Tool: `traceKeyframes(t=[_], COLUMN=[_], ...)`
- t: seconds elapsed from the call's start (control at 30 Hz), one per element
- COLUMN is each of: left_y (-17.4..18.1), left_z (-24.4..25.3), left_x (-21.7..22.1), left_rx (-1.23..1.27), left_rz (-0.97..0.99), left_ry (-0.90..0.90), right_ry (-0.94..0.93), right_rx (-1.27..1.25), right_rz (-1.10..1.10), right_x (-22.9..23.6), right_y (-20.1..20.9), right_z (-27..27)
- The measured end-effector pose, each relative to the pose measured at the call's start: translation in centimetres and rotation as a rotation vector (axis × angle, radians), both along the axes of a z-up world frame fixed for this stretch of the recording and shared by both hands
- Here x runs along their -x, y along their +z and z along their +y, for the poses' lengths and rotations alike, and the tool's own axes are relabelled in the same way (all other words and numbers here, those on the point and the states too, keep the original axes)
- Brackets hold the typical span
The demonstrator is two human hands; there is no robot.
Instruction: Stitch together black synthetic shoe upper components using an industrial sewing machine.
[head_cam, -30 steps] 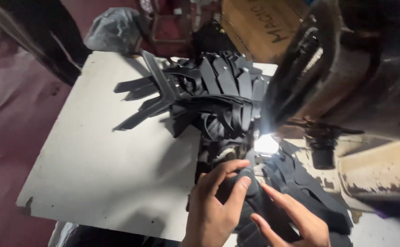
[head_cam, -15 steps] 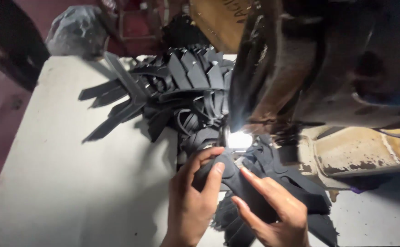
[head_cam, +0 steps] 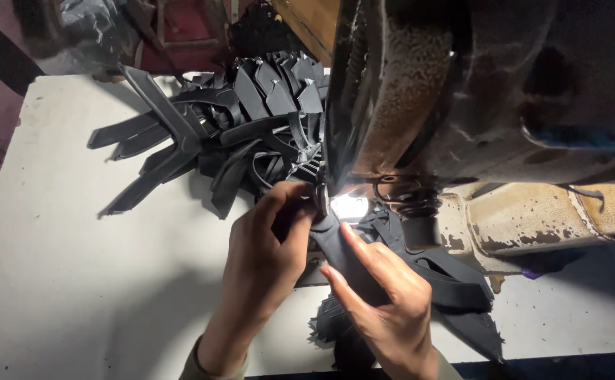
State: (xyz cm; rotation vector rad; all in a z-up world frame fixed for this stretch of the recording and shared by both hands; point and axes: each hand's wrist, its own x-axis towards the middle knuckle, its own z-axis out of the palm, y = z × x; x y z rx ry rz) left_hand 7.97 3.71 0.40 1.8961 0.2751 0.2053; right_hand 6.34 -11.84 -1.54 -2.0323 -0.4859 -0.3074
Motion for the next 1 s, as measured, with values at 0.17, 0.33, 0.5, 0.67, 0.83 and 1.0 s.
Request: traceKeyframes(t=[0.17,0.33,0.5,0.67,0.83,1.0], left_y=[0.4,-0.8,-1.7,-2.7,-4.3,-2.1], left_z=[0.6,0.2,-0.6,-2.0,0.2,4.8], left_x=[-1.1,-0.3,1.0,2.6,2.8,1.8], left_rx=[0.002,0.146,0.01,0.0,-0.331,-0.605], left_rz=[-0.014,-0.11,-0.213,-0.26,-0.28,-0.06], left_ry=[-0.08,-0.076,0.063,0.198,0.105,0.148], right_ry=[-0.034,-0.004,-0.043,-0.093,0.046,0.086], right_rx=[0.003,0.089,0.257,0.257,-0.039,-0.087], right_rz=[-0.047,-0.053,0.007,-0.27,0.115,0.241], right_x=[-0.3,-1.4,-2.7,-1.9,1.0,1.5], right_y=[-0.3,1.3,0.9,1.1,-0.9,-0.4], right_z=[0.5,0.2,-0.6,-0.1,1.6,1.7])
